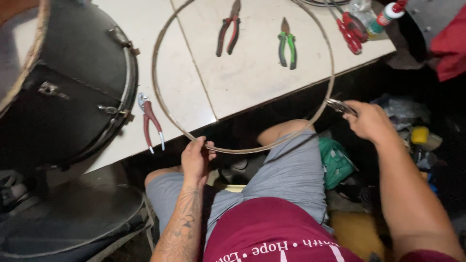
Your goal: Repairing a drum by fitting a metal wire rim onto the hoop using pliers.
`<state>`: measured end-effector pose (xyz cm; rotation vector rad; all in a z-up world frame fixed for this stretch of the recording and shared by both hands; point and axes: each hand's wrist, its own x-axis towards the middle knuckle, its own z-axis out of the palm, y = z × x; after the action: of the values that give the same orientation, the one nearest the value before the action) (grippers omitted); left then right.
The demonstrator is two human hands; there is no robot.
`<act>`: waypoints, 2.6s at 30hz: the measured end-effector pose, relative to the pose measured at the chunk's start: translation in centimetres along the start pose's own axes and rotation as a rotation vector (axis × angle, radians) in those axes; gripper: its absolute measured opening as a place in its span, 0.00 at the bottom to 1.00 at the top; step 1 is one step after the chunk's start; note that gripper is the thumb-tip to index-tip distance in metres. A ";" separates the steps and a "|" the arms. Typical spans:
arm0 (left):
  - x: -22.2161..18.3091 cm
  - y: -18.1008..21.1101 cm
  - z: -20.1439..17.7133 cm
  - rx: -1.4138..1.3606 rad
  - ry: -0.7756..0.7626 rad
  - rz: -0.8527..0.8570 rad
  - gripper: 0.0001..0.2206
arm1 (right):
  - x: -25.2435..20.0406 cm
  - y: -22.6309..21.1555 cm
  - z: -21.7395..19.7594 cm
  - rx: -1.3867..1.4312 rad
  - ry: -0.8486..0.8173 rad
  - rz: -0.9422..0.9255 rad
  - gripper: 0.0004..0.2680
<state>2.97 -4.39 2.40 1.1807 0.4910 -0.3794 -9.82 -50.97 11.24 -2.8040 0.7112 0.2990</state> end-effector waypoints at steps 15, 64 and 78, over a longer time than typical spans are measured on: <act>-4.8 -4.6 2.4 -0.144 -0.231 -0.354 0.14 | 10.6 8.7 4.9 -0.135 0.807 -0.104 0.14; -5.8 -6.0 5.3 0.132 -0.605 -0.524 0.18 | 7.7 -0.6 6.2 0.594 0.857 -0.060 0.14; -1.3 10.0 -9.6 1.206 0.192 0.521 0.13 | -10.8 -12.9 15.7 1.459 -0.268 0.335 0.07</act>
<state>5.57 8.06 8.04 2.4582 0.0482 -0.0706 -15.02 -30.91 1.23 -1.2490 0.8251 0.1038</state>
